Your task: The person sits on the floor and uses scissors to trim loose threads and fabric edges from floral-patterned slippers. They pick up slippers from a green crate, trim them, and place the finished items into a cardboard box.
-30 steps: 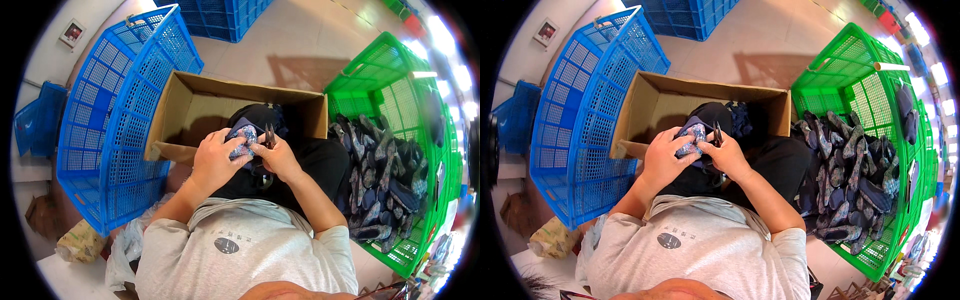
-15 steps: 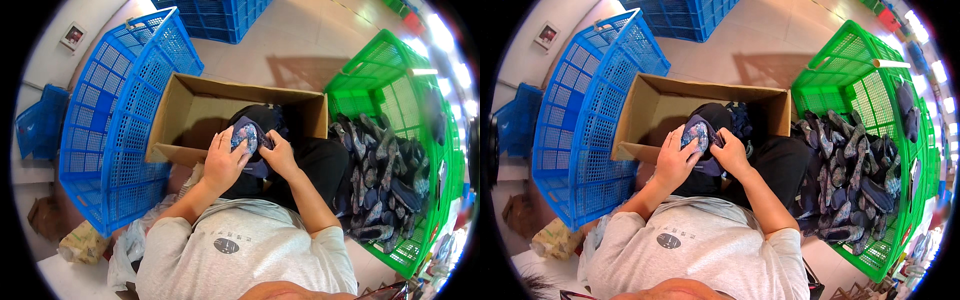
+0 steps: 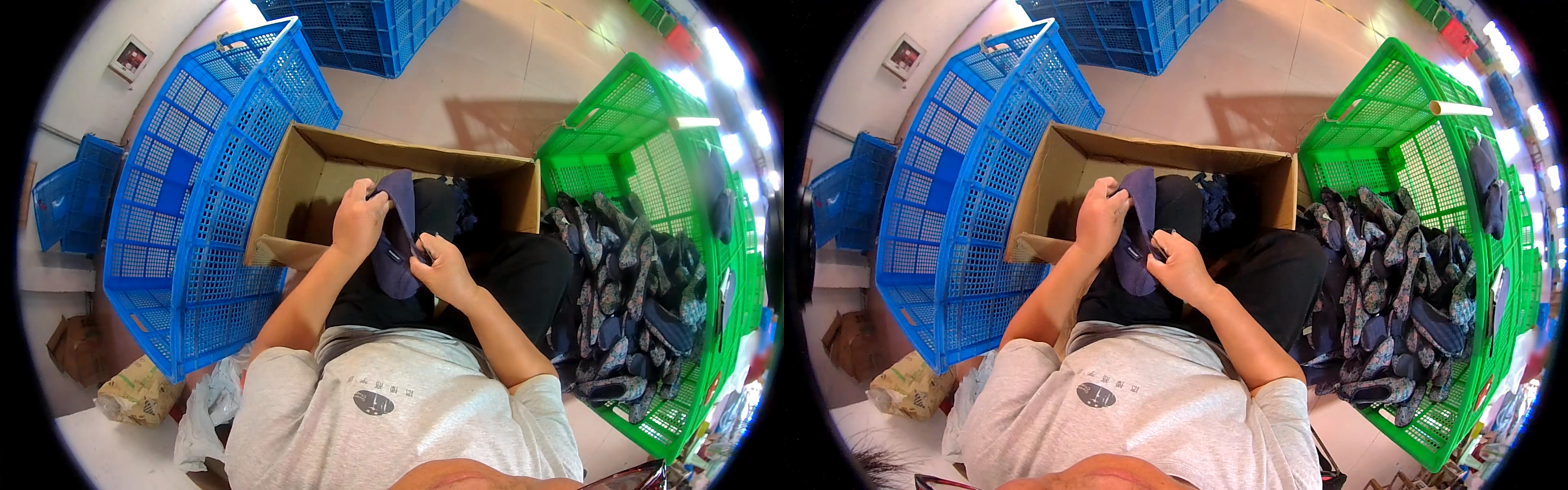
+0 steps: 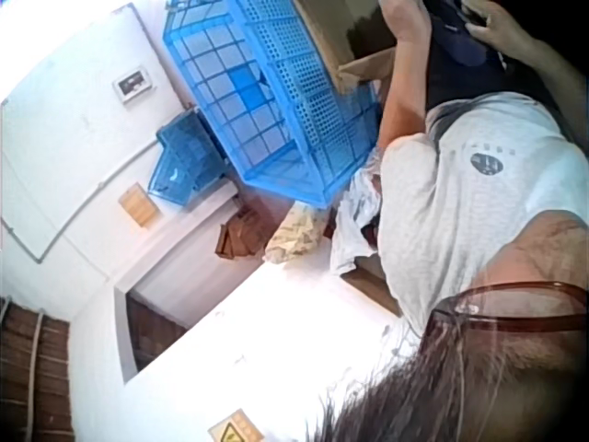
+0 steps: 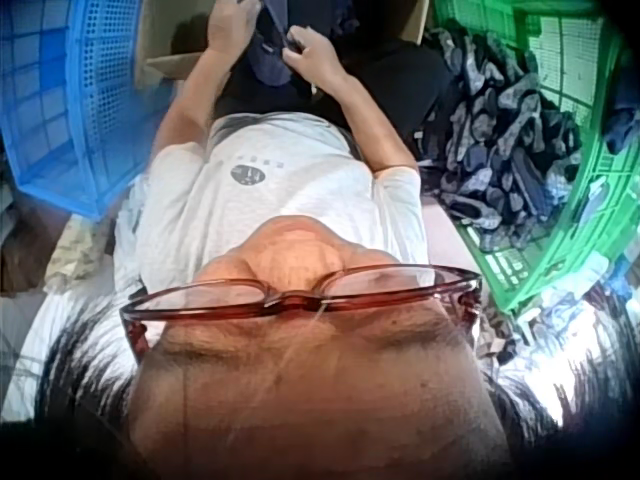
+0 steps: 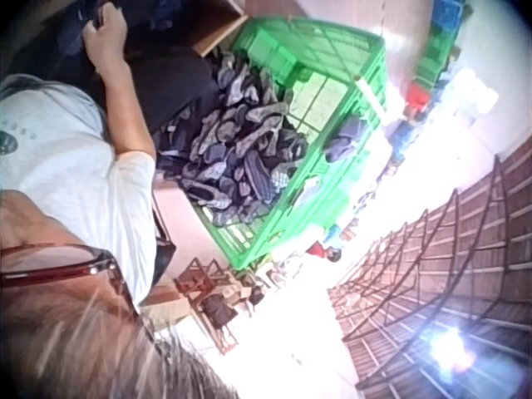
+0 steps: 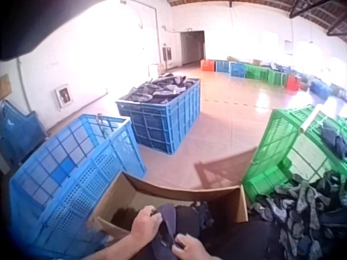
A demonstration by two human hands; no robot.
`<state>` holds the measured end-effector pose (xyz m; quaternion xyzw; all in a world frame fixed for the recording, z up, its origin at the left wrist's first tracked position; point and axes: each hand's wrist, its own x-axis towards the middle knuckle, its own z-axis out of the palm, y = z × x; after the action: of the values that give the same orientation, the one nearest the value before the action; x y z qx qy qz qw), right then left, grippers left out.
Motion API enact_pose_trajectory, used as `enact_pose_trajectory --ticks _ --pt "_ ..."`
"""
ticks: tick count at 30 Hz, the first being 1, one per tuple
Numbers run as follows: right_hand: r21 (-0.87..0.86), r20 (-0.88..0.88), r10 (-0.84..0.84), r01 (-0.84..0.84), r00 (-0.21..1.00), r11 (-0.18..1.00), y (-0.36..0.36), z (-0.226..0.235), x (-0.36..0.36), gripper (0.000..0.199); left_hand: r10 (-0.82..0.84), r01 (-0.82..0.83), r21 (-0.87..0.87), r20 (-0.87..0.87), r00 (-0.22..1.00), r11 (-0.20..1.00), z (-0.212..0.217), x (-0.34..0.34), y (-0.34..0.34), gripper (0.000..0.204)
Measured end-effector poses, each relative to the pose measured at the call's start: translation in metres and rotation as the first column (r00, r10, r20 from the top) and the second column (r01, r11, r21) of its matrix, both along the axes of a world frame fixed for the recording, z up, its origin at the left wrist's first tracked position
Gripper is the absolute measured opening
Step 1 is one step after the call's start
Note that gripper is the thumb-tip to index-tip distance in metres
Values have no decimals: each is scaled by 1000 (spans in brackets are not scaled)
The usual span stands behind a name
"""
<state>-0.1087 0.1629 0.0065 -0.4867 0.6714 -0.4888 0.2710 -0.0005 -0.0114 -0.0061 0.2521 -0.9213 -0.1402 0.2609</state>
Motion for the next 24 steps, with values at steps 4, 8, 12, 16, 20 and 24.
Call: enact_pose_trajectory --ticks 4,8,12,16,20,24 --pt "39 32 -14 13 999 999 -2 3 1 21 22 20 -197 208 978 980 -7 -12 -25 3" --pt "24 -4 0 0 1000 1000 -10 2 5 21 89 49 -262 489 868 964 -27 -27 -37 10" --pt "48 -27 1 0 1000 999 -14 -2 3 20 70 -25 -73 728 682 997 -22 -46 -38 18" --pt "47 130 -51 45 990 998 -15 -16 8 17 -63 44 46 646 761 998 -30 -38 -52 16" --pt "105 327 -115 85 938 991 -2 -24 10 17 -215 239 30 556 803 971 -11 -16 -50 14" --pt "168 446 -272 219 852 961 13 -35 17 19 -313 324 372 -92 945 870 3 29 -57 25"
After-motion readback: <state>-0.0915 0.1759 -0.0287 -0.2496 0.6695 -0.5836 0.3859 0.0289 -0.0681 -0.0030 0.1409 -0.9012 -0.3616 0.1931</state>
